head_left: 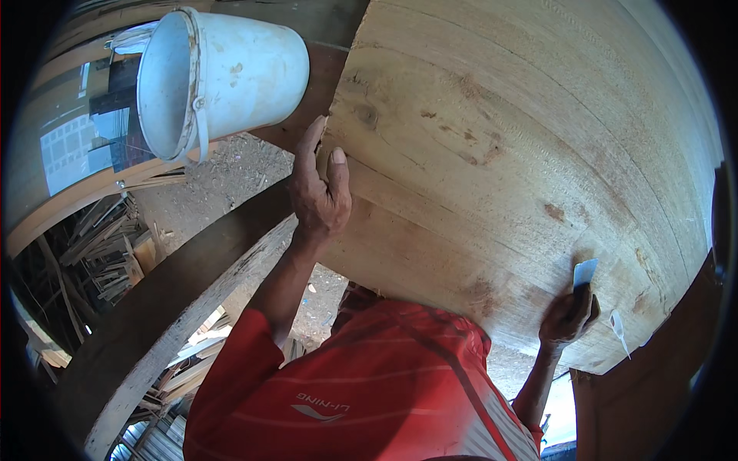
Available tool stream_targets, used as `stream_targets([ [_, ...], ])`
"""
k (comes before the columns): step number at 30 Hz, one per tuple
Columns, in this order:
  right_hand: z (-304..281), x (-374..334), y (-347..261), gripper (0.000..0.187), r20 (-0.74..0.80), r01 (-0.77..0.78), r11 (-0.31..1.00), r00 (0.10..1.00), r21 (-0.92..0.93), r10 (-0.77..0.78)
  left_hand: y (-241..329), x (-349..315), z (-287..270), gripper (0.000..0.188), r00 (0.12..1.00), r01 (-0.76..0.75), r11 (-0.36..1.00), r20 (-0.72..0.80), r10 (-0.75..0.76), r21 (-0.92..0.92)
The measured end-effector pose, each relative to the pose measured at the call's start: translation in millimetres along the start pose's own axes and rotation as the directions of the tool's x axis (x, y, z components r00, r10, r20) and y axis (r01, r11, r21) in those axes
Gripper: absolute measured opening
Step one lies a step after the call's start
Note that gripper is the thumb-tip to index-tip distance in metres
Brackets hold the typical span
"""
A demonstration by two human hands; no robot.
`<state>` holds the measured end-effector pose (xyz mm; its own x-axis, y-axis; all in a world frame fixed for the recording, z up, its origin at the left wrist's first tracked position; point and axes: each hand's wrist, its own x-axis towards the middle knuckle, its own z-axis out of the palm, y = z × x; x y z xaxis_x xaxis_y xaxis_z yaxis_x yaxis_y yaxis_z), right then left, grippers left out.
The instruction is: The person applies glue from a bottle into a crack on a wooden board, rubs sawdust from a bucket over the area by hand, and uses a metal scraper to remove excess material.
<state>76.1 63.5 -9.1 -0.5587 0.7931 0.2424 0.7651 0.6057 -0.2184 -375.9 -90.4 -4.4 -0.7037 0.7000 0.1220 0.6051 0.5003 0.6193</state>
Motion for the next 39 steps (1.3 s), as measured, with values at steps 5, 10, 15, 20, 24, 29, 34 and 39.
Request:
stream_targets([
  [5,4,8,-7,0.035,-0.022,0.012,1.0,1.0,-0.024,-0.012,-1,6,1,0.044,0.991,0.127,0.955,0.003,-0.131,-0.27],
  [10,5,9,-12,0.036,-0.005,-0.004,1.0,1.0,-0.006,0.004,-15,5,-2,0.043,0.998,0.043,0.945,-0.036,-0.057,-0.324],
  [15,2,5,-15,0.033,-0.022,-0.045,0.998,0.999,-0.054,0.043,-14,9,-11,0.04,1.0,0.015,0.94,0.022,-0.008,-0.34],
  [20,-1,11,-10,0.042,-0.026,-0.053,0.997,0.998,-0.06,0.051,-28,-1,-7,0.042,0.997,0.078,0.905,0.019,-0.077,-0.418],
  [24,-6,9,-10,0.044,-0.093,-0.068,0.998,0.993,-0.02,0.066,-20,5,-9,0.045,0.999,0.041,0.92,0.014,-0.039,-0.389],
  [29,-9,8,-11,0.048,-0.077,-0.088,0.994,0.994,-0.067,0.083,-16,9,-17,0.051,0.986,0.163,0.787,0.075,-0.148,-0.595],
  [34,-10,16,-16,0.046,-0.095,-0.048,0.999,0.994,-0.009,0.047,-33,2,-32,0.052,0.952,0.246,0.692,0.034,-0.305,-0.679],
  [39,-5,7,-31,0.041,-0.081,-0.094,0.989,0.993,-0.117,0.085,-48,2,-54,0.046,0.895,0.308,0.646,-0.017,-0.445,-0.698],
])
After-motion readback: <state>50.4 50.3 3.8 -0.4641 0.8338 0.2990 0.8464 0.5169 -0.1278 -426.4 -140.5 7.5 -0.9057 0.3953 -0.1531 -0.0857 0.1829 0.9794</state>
